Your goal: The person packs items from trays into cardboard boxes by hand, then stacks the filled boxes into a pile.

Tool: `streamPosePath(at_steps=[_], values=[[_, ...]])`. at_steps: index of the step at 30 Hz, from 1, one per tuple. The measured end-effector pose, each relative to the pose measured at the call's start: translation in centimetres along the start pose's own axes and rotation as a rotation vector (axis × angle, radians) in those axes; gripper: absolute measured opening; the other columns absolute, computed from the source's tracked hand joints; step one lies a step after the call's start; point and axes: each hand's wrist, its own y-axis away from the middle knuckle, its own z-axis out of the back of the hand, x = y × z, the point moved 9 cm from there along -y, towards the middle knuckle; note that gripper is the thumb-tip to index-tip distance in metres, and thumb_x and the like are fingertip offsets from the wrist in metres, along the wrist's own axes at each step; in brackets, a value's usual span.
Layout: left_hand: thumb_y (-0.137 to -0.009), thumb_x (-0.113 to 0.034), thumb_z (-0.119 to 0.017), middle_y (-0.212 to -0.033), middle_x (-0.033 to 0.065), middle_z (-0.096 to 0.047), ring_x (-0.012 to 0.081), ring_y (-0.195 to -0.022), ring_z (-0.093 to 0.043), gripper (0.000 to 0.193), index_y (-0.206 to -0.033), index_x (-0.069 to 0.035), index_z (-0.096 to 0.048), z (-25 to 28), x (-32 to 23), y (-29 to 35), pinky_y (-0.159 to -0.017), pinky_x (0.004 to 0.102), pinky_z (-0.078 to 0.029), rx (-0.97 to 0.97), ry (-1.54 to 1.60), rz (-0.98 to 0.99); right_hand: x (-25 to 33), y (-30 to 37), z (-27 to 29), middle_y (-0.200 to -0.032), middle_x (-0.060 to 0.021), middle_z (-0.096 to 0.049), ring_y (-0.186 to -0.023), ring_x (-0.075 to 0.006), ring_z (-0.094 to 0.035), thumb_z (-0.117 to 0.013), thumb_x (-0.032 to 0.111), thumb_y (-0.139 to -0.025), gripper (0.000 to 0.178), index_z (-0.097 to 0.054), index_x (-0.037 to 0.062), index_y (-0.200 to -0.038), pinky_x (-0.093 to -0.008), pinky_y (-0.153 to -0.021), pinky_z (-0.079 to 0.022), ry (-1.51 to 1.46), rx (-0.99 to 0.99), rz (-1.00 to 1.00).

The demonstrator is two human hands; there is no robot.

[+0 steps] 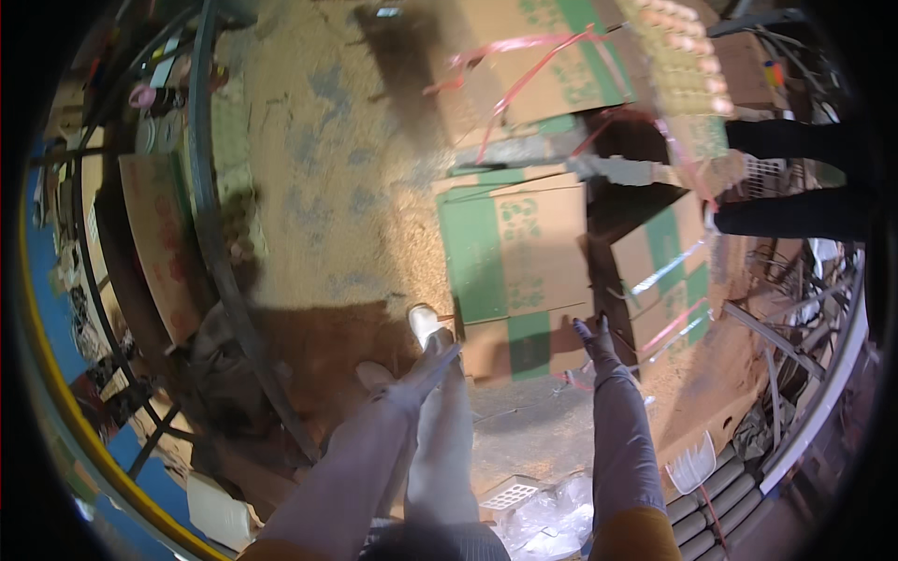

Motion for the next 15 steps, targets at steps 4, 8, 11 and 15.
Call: streamPosePath(at_steps=[4, 8, 11, 15], values=[[-0.088, -0.049, -0.060, -0.125, 0.0206, -0.045, 0.0276, -0.119, -0.047, 0.083, -0.138, 0.008, -0.026, -0.8, -1.4, -1.2, -0.094, 0.0351, -0.042, -0.260, -0.725, 0.275, 5.9, 3.0, -3.6, -0.106, -0.0122, -0.065, -0.094, -0.0207, -0.060, -0.074, 0.043, -0.080, 0.063, -0.053, -0.0033, -0.118, -0.0323, -0.083, -0.047, 0.145, 0.148, -0.022], [-0.085, -0.043, -0.067, -0.115, 0.0199, -0.052, 0.0314, -0.111, -0.051, 0.070, -0.127, 0.008, -0.042, -0.7, -3.0, 1.5, -0.097, 0.0423, -0.038, -0.457, -0.857, 0.060, 10.1, 5.6, -2.8, -0.108, -0.0094, -0.064, -0.092, -0.0177, -0.059, -0.075, 0.040, -0.080, 0.063, -0.053, -0.0046, -0.120, -0.0326, -0.081, -0.047, -0.182, 0.168, -0.006], [-0.084, -0.038, -0.069, -0.108, 0.0168, -0.055, 0.0290, -0.103, -0.055, 0.056, -0.118, 0.001, -0.046, -3.7, -7.3, 4.0, -0.092, 0.0397, -0.043, -0.388, -0.806, -0.066, 11.2, 9.1, -0.6, -0.124, -0.0132, -0.057, -0.113, -0.0194, -0.052, -0.059, 0.050, -0.088, 0.066, -0.052, -0.0035, -0.126, -0.0322, -0.097, -0.040, -0.276, 0.323, -0.126], [-0.080, -0.022, -0.074, -0.104, 0.0137, -0.060, 0.0235, -0.088, -0.062, 0.054, -0.120, 0.001, -0.045, -5.4, -17.0, 11.2, -0.073, 0.0328, -0.051, -0.581, -0.501, -0.252, 19.9, 16.1, 1.3, -0.120, -0.0121, -0.060, -0.109, -0.0199, -0.054, -0.054, 0.037, -0.096, 0.049, -0.056, -0.0032, -0.123, -0.0319, -0.094, -0.042, -0.197, 0.301, -0.038]])
